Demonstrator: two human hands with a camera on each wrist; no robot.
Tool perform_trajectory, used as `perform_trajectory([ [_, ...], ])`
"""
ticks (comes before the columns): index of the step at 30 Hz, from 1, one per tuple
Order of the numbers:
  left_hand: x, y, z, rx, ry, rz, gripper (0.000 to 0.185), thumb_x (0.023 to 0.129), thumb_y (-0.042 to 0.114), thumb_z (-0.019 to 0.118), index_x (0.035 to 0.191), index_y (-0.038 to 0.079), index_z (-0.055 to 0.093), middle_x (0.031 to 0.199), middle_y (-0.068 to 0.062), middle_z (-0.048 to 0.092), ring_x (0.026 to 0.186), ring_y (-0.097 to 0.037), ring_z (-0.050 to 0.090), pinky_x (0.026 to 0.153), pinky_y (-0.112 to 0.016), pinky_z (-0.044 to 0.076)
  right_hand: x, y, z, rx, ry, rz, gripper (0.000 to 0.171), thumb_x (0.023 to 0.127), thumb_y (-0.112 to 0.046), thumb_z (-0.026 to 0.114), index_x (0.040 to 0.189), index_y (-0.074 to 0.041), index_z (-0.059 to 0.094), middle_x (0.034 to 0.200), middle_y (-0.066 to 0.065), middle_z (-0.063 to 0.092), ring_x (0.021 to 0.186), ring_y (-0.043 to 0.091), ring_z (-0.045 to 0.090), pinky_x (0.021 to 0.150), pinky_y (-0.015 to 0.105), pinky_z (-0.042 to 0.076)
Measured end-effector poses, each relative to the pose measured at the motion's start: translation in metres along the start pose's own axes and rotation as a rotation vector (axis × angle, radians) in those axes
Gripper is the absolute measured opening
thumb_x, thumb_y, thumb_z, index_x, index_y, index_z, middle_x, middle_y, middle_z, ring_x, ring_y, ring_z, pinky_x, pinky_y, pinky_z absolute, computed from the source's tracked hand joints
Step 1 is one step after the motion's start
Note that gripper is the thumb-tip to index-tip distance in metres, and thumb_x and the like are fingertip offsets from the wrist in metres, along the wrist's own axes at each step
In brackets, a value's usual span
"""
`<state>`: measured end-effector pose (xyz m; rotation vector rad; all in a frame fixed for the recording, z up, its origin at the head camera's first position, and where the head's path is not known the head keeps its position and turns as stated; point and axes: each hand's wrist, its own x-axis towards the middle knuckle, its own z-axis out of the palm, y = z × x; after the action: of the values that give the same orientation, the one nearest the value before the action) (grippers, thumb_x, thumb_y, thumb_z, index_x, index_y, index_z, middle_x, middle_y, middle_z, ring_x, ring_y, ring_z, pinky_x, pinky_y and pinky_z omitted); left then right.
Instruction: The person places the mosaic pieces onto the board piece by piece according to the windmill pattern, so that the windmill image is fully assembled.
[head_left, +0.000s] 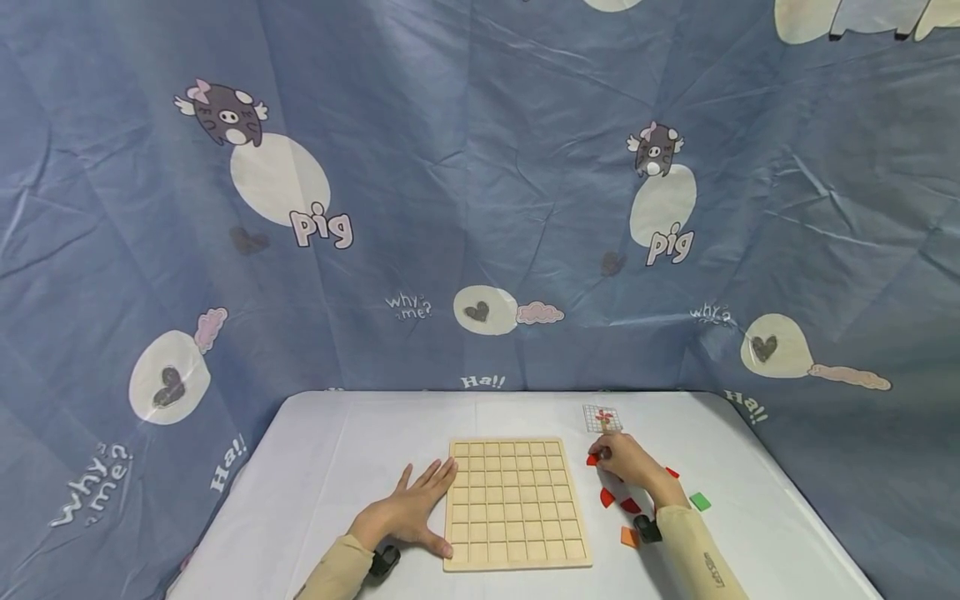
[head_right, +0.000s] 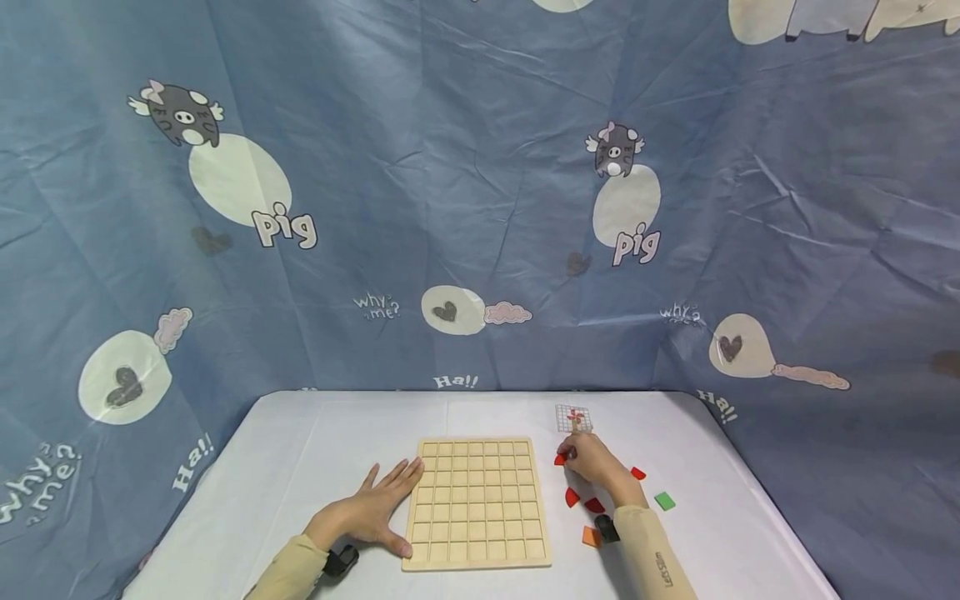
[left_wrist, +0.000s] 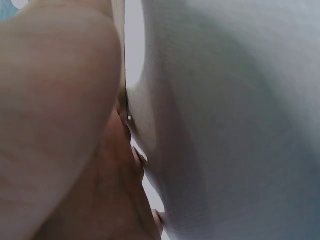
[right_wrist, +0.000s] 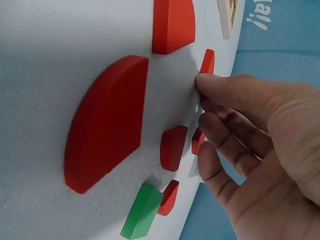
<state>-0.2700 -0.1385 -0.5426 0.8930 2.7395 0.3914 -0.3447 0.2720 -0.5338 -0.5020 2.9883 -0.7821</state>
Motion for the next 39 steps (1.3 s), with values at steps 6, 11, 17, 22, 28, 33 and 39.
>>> perform_trajectory([
  [6, -0.001, 0.001, -0.001, -0.005, 0.005, 0.002, 0.127, 0.054, 0.074, 0.063, 0.146, 0.007, 0.007, 0.153, -0.010, 0.003, 0.139, -0.031, 0.003, 0.105, -0.062, -0.004, 0.000, -0.002, -0.001, 0.017, -0.001, 0.011, 0.019, 0.072, 0.002, 0.069, 0.087, -0.009, 0.070, 0.079, -0.002, 0.062, 0.069, 0.010, 0.050, 0.059, 0.024, 0.045],
  [11, -0.001, 0.001, 0.000, 0.001, 0.004, 0.005, 0.128, 0.054, 0.074, 0.062, 0.146, 0.006, 0.006, 0.153, -0.011, 0.003, 0.139, -0.031, 0.004, 0.106, -0.062, -0.003, -0.002, -0.001, 0.000, 0.021, -0.007, 0.033, 0.020, 0.073, 0.001, 0.069, 0.089, -0.010, 0.070, 0.080, -0.002, 0.063, 0.069, 0.009, 0.050, 0.058, 0.024, 0.045],
  [17, 0.000, -0.001, 0.004, 0.003, -0.002, 0.006, 0.127, 0.054, 0.075, 0.061, 0.146, 0.007, 0.005, 0.153, -0.010, 0.002, 0.139, -0.030, 0.003, 0.106, -0.062, -0.003, -0.003, -0.001, 0.000, 0.001, 0.012, 0.018, 0.018, 0.072, 0.000, 0.068, 0.088, -0.009, 0.070, 0.079, -0.001, 0.062, 0.066, 0.009, 0.049, 0.054, 0.022, 0.043],
  [22, 0.001, -0.003, 0.004, 0.003, 0.004, 0.004, 0.128, 0.054, 0.075, 0.061, 0.146, 0.008, 0.006, 0.153, -0.010, 0.003, 0.139, -0.030, 0.003, 0.106, -0.062, -0.004, 0.001, -0.008, -0.006, 0.015, 0.032, 0.032, 0.020, 0.073, -0.002, 0.064, 0.091, -0.009, 0.069, 0.082, 0.001, 0.061, 0.061, 0.010, 0.048, 0.046, 0.024, 0.043],
  [28, 0.002, -0.003, 0.003, -0.019, 0.000, -0.002, 0.127, 0.054, 0.074, 0.062, 0.146, 0.007, 0.006, 0.153, -0.011, 0.003, 0.139, -0.031, 0.003, 0.105, -0.062, -0.004, 0.005, -0.020, -0.011, -0.032, 0.064, -0.081, 0.017, 0.074, -0.004, 0.067, 0.091, -0.008, 0.068, 0.083, -0.001, 0.059, 0.072, 0.014, 0.049, 0.060, 0.026, 0.043],
  [33, 0.002, -0.003, 0.004, -0.017, -0.005, -0.009, 0.127, 0.054, 0.075, 0.062, 0.146, 0.008, 0.006, 0.153, -0.010, 0.003, 0.139, -0.030, 0.003, 0.106, -0.062, -0.005, 0.007, -0.035, -0.011, -0.057, 0.075, -0.202, 0.015, 0.074, -0.004, 0.069, 0.089, -0.006, 0.067, 0.084, 0.000, 0.060, 0.074, 0.016, 0.053, 0.062, 0.026, 0.045],
  [39, 0.004, -0.005, 0.004, -0.010, -0.009, -0.013, 0.128, 0.053, 0.076, 0.061, 0.147, 0.008, 0.006, 0.153, -0.009, 0.002, 0.139, -0.029, 0.002, 0.106, -0.061, -0.006, 0.012, -0.056, -0.006, -0.045, 0.064, -0.253, 0.015, 0.077, -0.005, 0.068, 0.092, -0.008, 0.068, 0.087, 0.000, 0.061, 0.077, 0.016, 0.054, 0.063, 0.025, 0.046],
])
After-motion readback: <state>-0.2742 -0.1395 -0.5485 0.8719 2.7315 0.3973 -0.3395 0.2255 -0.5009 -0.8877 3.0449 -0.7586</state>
